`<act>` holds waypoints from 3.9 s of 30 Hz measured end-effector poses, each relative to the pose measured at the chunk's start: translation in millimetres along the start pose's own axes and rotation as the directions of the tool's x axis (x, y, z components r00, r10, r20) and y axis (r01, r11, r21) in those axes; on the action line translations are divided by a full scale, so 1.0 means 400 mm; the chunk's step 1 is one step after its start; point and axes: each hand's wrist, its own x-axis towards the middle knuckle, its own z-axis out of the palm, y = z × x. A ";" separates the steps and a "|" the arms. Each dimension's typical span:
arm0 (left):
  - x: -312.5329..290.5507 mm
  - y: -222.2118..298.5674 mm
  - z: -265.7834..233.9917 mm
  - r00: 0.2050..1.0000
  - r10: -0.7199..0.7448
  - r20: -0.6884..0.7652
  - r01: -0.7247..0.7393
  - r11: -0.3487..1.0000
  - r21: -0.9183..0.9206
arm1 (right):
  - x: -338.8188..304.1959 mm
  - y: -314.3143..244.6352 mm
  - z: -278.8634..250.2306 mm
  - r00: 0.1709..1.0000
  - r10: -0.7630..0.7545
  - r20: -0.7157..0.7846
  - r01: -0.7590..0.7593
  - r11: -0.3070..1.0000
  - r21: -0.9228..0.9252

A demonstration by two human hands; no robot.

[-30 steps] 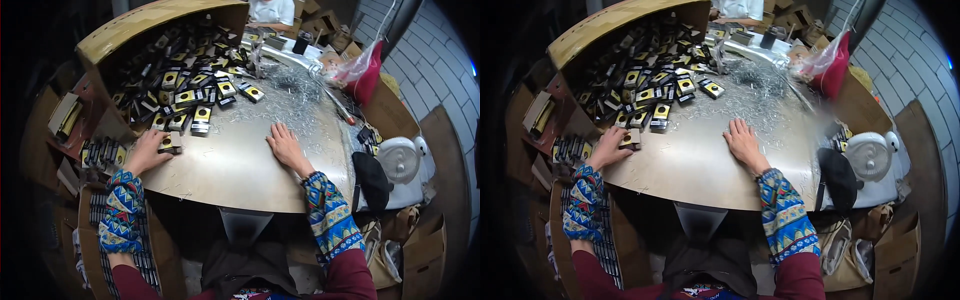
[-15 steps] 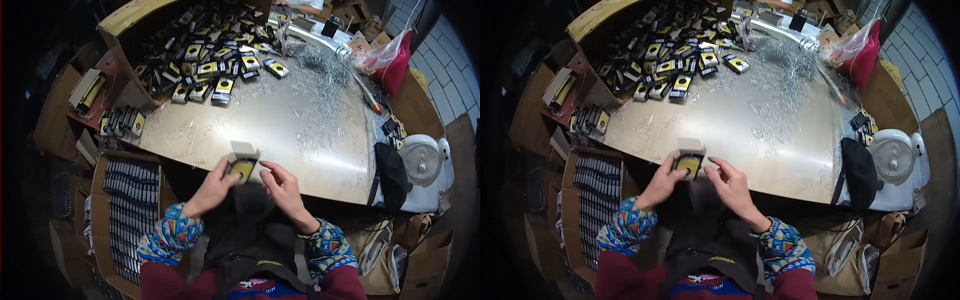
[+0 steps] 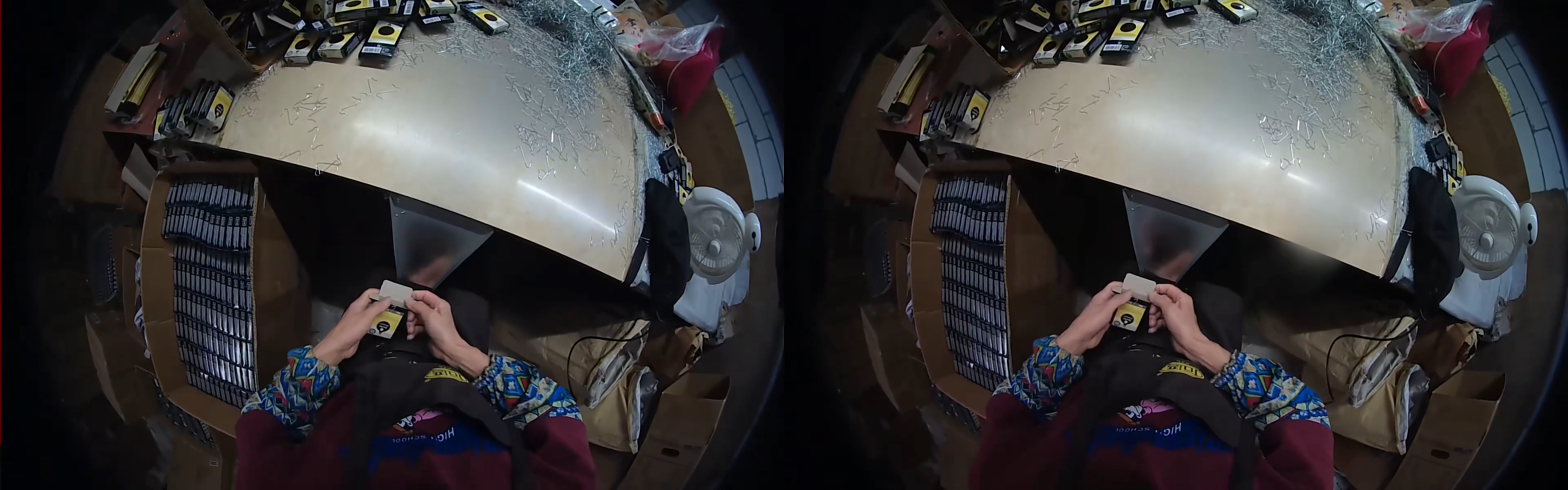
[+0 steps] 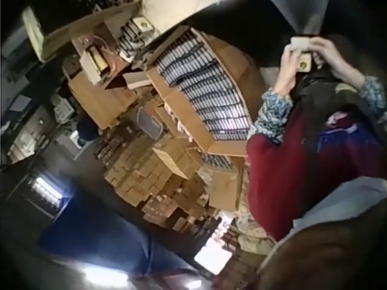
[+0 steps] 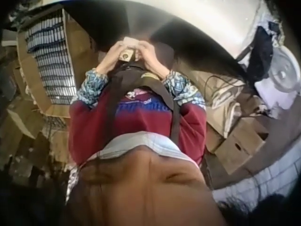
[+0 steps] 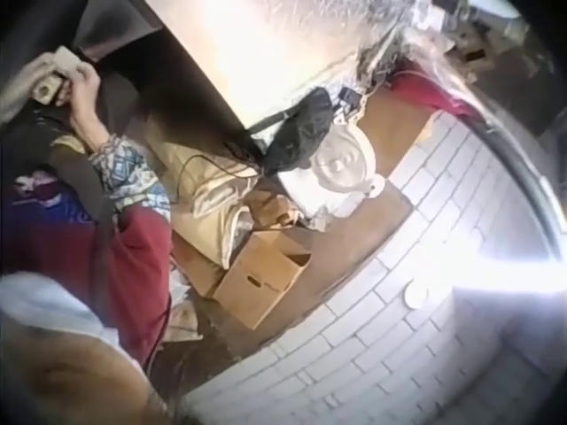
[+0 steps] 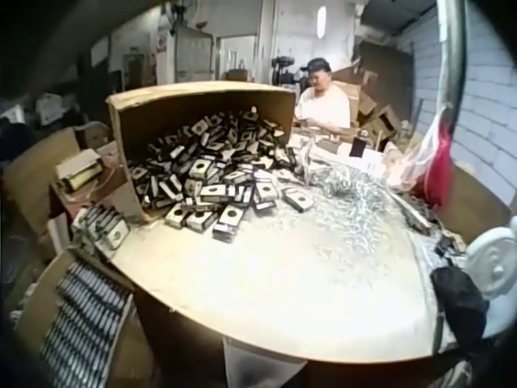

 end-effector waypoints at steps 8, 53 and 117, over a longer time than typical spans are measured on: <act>0.108 -0.006 0.005 0.992 -0.066 0.106 0.083 0.982 -0.172 | 0.029 0.020 -0.067 0.981 -0.160 -0.107 0.179 0.964 0.198; 0.116 0.040 0.054 0.980 -0.177 0.089 0.190 0.965 -0.179 | 0.173 -0.639 -0.009 0.306 -0.836 0.456 0.312 -0.364 -0.877; 0.049 0.195 0.158 0.671 0.742 0.006 -0.585 0.524 0.620 | -0.069 -0.292 0.030 0.631 -0.774 0.053 0.734 0.574 -0.362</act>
